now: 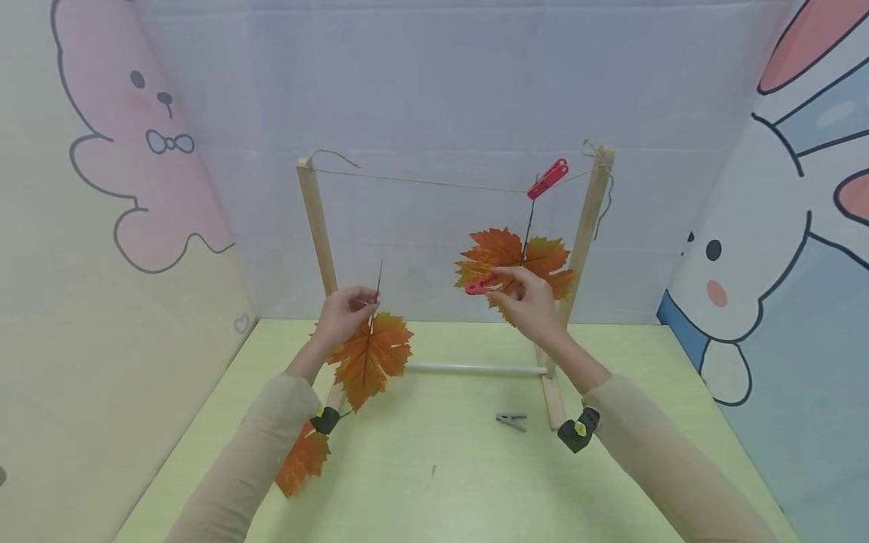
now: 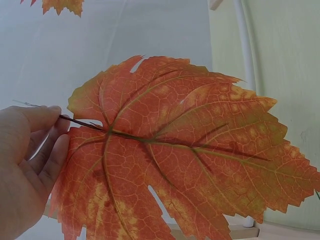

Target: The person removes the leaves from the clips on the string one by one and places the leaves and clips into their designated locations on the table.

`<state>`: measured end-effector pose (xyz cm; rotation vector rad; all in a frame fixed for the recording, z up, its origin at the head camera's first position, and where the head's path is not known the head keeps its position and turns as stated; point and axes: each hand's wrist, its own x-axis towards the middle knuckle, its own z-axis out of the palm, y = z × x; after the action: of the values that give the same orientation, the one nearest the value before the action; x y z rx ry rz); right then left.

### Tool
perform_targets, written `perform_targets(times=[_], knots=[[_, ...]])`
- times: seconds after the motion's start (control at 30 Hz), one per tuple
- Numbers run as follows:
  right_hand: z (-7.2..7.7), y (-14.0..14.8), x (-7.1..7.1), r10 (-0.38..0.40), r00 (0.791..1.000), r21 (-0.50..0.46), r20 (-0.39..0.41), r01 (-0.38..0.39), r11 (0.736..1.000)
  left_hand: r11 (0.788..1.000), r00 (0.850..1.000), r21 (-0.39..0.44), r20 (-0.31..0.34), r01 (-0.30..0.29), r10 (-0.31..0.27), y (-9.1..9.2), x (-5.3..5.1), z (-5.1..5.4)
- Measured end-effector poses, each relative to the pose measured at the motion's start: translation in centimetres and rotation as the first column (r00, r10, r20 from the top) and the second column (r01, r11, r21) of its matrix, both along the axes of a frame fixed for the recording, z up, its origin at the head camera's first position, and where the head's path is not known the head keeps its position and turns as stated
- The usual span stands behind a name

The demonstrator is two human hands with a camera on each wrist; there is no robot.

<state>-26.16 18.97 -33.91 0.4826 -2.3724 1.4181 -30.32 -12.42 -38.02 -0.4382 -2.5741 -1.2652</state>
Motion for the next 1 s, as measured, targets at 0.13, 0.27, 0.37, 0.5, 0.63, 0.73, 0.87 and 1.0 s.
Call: perform_targets(times=[0.13,0.27,0.37,0.5,0.63,0.73,0.87,1.0], knots=[[-0.6,0.2,0.1,-0.022,1.000,0.044,0.011,0.022,0.999,1.000,1.000,-0.011,0.013,-0.003,0.003,-0.1,0.0,-0.3],[-1.1,0.4,0.3,-0.023,1.000,0.057,0.007,0.022,0.998,1.000,1.000,-0.005,0.026,0.005,-0.005,-0.2,0.1,-0.5],[-1.5,0.6,0.4,-0.020,1.000,0.053,0.013,0.019,0.998,1.000,0.999,-0.003,0.039,0.009,-0.009,-0.3,0.2,-0.7],[-2.2,0.8,0.6,-0.011,0.999,0.045,0.034,0.010,0.999,1.000,0.998,0.001,0.056,0.003,-0.003,-0.5,0.4,-1.0],[-2.8,0.9,0.9,0.010,0.999,0.030,0.035,-0.011,0.999,1.000,0.997,0.008,0.075,-0.002,0.002,-0.7,0.5,-1.2],[-2.6,0.7,1.7,0.039,0.999,0.005,0.035,-0.039,0.999,1.000,0.996,-0.004,0.088,0.001,0.000,-0.9,0.6,-1.4],[-2.3,0.4,2.8,0.054,0.997,-0.021,0.057,-0.053,0.998,1.000,0.995,-0.022,0.095,0.012,-0.010,-1.2,0.9,-1.8],[-2.8,0.5,3.2,0.045,0.995,-0.045,0.085,-0.042,0.998,1.000,0.994,-0.023,0.105,0.022,-0.019,-1.6,1.2,-2.2]])
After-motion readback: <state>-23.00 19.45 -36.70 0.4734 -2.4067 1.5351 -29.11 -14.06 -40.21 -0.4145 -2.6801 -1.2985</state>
